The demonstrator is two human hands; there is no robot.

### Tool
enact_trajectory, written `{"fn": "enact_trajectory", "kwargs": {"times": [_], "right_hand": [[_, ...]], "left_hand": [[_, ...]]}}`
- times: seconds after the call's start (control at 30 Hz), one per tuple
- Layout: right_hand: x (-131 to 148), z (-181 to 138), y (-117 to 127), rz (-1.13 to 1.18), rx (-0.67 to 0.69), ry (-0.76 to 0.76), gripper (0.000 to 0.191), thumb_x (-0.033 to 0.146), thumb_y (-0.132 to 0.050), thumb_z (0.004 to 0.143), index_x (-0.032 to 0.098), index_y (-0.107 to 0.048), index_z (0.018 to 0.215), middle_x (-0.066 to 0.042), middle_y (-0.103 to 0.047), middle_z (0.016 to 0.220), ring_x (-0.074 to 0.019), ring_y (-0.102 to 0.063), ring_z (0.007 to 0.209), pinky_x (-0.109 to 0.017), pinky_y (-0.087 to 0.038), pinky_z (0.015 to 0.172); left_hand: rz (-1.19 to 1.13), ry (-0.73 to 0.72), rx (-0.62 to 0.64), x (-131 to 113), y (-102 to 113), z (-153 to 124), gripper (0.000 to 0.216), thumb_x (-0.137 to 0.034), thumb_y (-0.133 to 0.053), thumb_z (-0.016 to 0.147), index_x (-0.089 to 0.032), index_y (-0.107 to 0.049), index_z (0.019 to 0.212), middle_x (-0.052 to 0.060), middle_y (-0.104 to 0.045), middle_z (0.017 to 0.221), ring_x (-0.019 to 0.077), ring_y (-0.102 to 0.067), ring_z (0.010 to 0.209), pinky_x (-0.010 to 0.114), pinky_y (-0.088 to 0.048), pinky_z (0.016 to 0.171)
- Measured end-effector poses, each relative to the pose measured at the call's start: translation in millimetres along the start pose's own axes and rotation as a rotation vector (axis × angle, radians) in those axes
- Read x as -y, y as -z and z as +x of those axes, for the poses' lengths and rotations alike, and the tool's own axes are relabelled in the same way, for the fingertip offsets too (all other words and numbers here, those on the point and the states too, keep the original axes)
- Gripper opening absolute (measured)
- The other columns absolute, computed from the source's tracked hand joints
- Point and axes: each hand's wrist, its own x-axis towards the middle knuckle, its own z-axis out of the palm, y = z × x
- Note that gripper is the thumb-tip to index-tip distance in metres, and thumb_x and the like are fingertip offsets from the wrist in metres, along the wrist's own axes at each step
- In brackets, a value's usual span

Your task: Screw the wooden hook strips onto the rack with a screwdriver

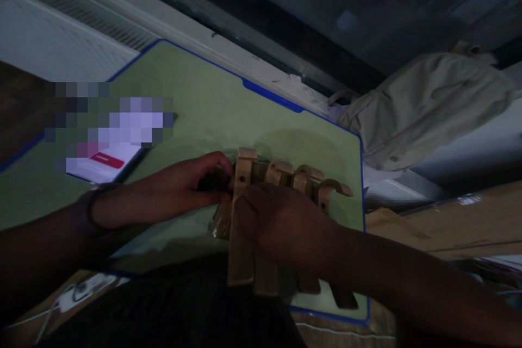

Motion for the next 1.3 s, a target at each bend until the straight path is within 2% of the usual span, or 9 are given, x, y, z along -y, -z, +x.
{"fn": "enact_trajectory", "kwargs": {"times": [0.27, 0.5, 0.67, 0.77, 0.87, 0.97, 1.07, 1.2, 1.3], "right_hand": [[-0.9, 0.6, -6.3, 0.118, -0.033, -0.076, 0.022, 0.006, -0.048, 0.094, 0.012, -0.069, 0.095, -0.011, -0.074, 0.085, -0.0206, -0.069, 0.073, -0.031, -0.053, 0.060], [-4.8, -6.2, -19.1, 0.164, -0.159, -0.064, 0.023, 0.010, -0.045, 0.098, 0.013, -0.065, 0.108, -0.010, -0.075, 0.099, -0.0194, -0.070, 0.087, -0.032, -0.056, 0.074], [-4.2, -8.1, -12.2, 0.111, -0.279, 0.023, 0.020, 0.009, -0.046, 0.098, 0.010, -0.066, 0.099, -0.010, -0.075, 0.089, -0.0187, -0.069, 0.080, -0.030, -0.055, 0.067], [-3.4, -10.7, -2.6, 0.130, -0.280, 0.015, 0.019, 0.011, -0.049, 0.097, 0.012, -0.066, 0.091, -0.008, -0.073, 0.082, -0.0180, -0.067, 0.075, -0.029, -0.053, 0.064], [-1.2, -17.4, 5.1, 0.241, -0.240, 0.018, 0.021, 0.015, -0.046, 0.099, 0.015, -0.066, 0.090, -0.006, -0.072, 0.078, -0.0181, -0.067, 0.075, -0.031, -0.054, 0.068], [4.4, -25.7, 10.9, 0.356, -0.186, 0.033, 0.019, 0.016, -0.046, 0.100, 0.016, -0.065, 0.098, -0.009, -0.075, 0.089, -0.0191, -0.069, 0.088, -0.034, -0.056, 0.081], [13.3, -29.8, 15.9, 0.415, -0.107, 0.038, 0.020, 0.016, -0.045, 0.101, 0.015, -0.065, 0.106, -0.011, -0.076, 0.101, -0.0202, -0.069, 0.101, -0.037, -0.054, 0.091], [24.5, -26.3, 21.8, 0.492, 0.065, -0.019, 0.023, 0.018, -0.045, 0.102, 0.022, -0.066, 0.111, -0.007, -0.075, 0.112, -0.0178, -0.068, 0.108, -0.033, -0.054, 0.091], [29.0, -22.8, 24.8, 0.517, 0.121, -0.062, 0.024, 0.016, -0.048, 0.100, 0.025, -0.067, 0.111, -0.005, -0.072, 0.123, -0.0166, -0.067, 0.113, -0.030, -0.054, 0.093]], "left_hand": [[-0.016, 0.001, -0.104, -1.3, -4.7, -0.7, 0.040, -0.031, -0.062, 0.084, -0.022, -0.049, 0.121, 0.002, -0.072, 0.095, 0.0186, -0.068, 0.085, 0.030, -0.050, 0.072], [-0.025, -0.104, -0.120, 3.4, -7.0, -1.5, 0.043, -0.037, -0.063, 0.090, -0.025, -0.050, 0.129, 0.004, -0.070, 0.118, 0.0187, -0.067, 0.105, 0.030, -0.052, 0.087], [0.131, -0.047, -0.193, 4.7, -11.9, -1.5, 0.050, -0.039, -0.063, 0.089, -0.022, -0.046, 0.133, 0.005, -0.071, 0.111, 0.0185, -0.068, 0.092, 0.030, -0.052, 0.080], [0.144, -0.036, -0.188, 5.3, -12.5, -0.3, 0.052, -0.046, -0.062, 0.090, -0.023, -0.046, 0.134, 0.004, -0.070, 0.111, 0.0189, -0.067, 0.093, 0.031, -0.052, 0.080], [0.134, -0.022, -0.180, 6.1, -10.3, 0.8, 0.055, -0.050, -0.062, 0.089, -0.024, -0.047, 0.135, 0.004, -0.070, 0.107, 0.0195, -0.067, 0.092, 0.031, -0.052, 0.078], [0.119, 0.009, -0.171, 5.2, -7.6, 1.1, 0.057, -0.051, -0.063, 0.089, -0.024, -0.049, 0.137, 0.003, -0.071, 0.102, 0.0196, -0.067, 0.089, 0.030, -0.052, 0.075], [0.089, 0.014, -0.165, 3.2, -5.6, 1.6, 0.055, -0.049, -0.064, 0.089, -0.025, -0.052, 0.137, 0.003, -0.071, 0.108, 0.0185, -0.065, 0.090, 0.029, -0.051, 0.078], [0.074, 0.005, -0.146, 2.7, -3.2, 3.3, 0.053, -0.045, -0.063, 0.090, -0.024, -0.054, 0.138, 0.004, -0.071, 0.113, 0.0196, -0.065, 0.096, 0.031, -0.052, 0.085], [0.046, -0.010, -0.142, 3.5, -1.8, 4.9, 0.049, -0.042, -0.062, 0.091, -0.022, -0.057, 0.136, 0.007, -0.069, 0.122, 0.0227, -0.064, 0.107, 0.036, -0.051, 0.094]]}}
